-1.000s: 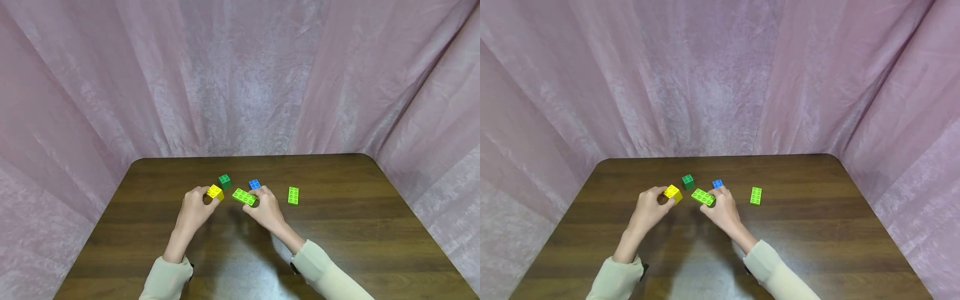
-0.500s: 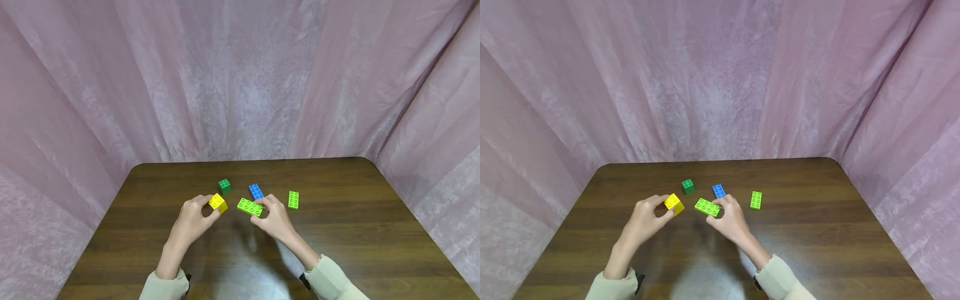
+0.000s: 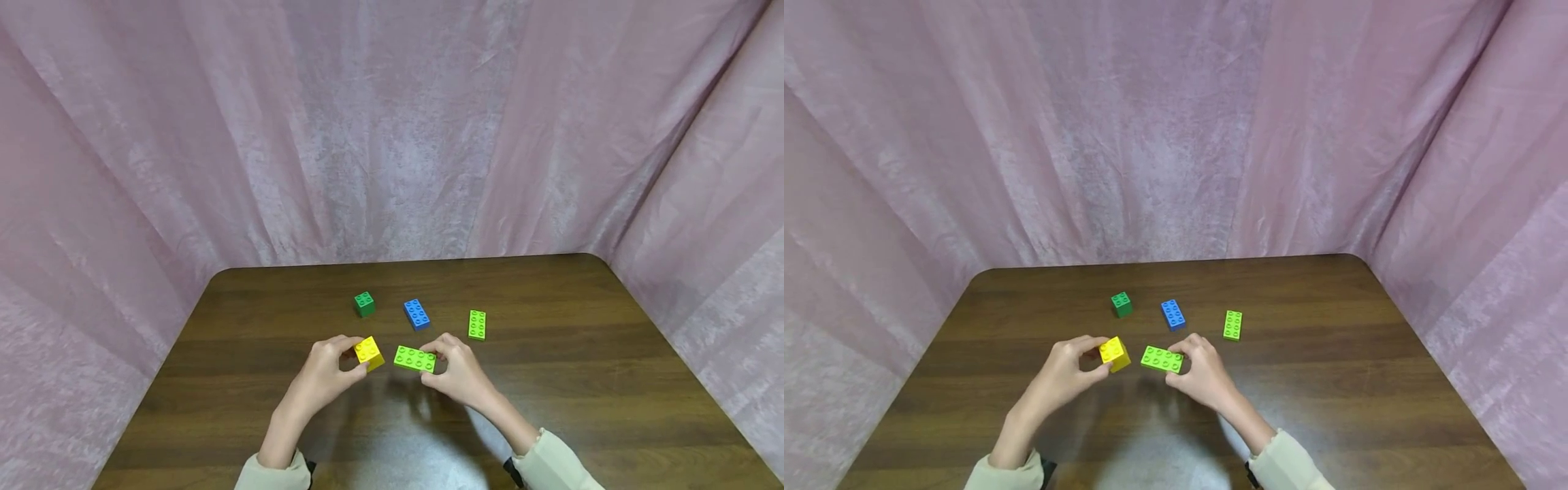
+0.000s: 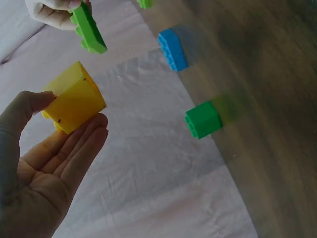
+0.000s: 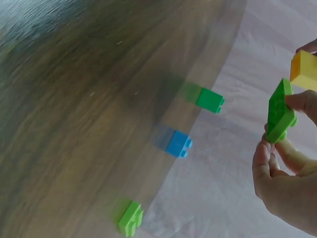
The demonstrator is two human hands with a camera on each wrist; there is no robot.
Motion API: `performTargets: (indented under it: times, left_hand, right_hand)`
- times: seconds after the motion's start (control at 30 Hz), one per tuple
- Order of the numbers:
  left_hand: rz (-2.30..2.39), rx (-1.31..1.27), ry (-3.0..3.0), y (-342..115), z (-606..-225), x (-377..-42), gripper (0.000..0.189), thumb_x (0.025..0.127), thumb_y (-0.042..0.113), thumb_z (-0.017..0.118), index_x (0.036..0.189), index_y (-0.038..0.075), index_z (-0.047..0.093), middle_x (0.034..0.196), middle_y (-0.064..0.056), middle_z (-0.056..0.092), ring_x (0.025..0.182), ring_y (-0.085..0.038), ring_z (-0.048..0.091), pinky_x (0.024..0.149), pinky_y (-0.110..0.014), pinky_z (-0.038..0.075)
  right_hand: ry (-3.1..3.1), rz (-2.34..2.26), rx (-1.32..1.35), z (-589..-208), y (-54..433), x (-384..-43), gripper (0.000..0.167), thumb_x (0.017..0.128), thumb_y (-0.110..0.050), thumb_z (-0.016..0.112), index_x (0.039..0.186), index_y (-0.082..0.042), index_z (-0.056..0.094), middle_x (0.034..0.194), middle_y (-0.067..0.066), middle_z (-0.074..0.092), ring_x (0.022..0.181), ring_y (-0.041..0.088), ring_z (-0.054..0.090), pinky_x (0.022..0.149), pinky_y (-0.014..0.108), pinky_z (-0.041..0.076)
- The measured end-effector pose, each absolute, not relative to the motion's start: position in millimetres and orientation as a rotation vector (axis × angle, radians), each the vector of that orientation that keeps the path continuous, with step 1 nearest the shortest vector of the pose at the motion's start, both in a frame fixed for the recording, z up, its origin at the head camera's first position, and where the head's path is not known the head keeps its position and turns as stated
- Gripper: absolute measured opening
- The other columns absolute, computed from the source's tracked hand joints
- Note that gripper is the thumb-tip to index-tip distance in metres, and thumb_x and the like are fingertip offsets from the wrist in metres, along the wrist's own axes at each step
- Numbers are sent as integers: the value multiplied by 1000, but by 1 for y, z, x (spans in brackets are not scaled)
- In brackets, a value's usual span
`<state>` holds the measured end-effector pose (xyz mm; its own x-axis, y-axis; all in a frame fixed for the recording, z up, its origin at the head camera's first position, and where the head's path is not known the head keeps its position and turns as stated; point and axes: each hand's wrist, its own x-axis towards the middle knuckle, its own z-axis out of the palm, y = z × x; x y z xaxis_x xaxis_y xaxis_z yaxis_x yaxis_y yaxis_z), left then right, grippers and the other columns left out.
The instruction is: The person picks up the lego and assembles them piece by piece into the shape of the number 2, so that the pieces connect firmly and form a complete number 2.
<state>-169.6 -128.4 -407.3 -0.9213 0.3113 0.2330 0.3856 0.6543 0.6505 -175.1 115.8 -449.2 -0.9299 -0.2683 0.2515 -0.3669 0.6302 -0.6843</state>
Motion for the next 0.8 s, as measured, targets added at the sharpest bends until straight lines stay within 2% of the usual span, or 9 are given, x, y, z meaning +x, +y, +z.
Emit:
performTargets:
  times: [0.1, 0.37, 0.57, 0.8]
  left_hand:
    - [-1132, -588, -2809, -129, -410, -172, 33, 77, 0, 72, 109, -6, 68, 98, -12, 70, 83, -19, 65, 72, -33, 58]
    - [-1167, -627, -2874, -123, -417, -177, 33, 76, 0, 72, 108, -7, 68, 102, -14, 70, 85, -19, 63, 72, -31, 56]
    - [-1168, -697, -2904, -121, -424, -181, 33, 78, -1, 72, 109, -9, 67, 104, -17, 70, 86, -23, 64, 74, -36, 57]
    - [-1147, -748, -2937, -120, -432, -184, 32, 79, 0, 72, 109, -9, 67, 105, -17, 70, 84, -21, 63, 73, -32, 56]
  right_hand:
    - [-2751, 1162, 604, -453, 121, -178, 32, 71, -7, 76, 102, -2, 72, 89, 3, 62, 81, 22, 55, 70, 21, 44]
    - [-2849, 1086, 776, -456, 129, -181, 30, 74, -7, 78, 103, -1, 72, 90, 4, 63, 79, 15, 52, 66, 19, 42]
    - [-2884, 1080, 796, -463, 131, -184, 30, 73, -6, 79, 103, 0, 73, 86, 4, 61, 75, 10, 47, 64, 18, 38]
    - [-2921, 1094, 833, -475, 135, -188, 32, 75, -5, 79, 105, 2, 72, 84, 4, 60, 74, 10, 45, 63, 19, 37]
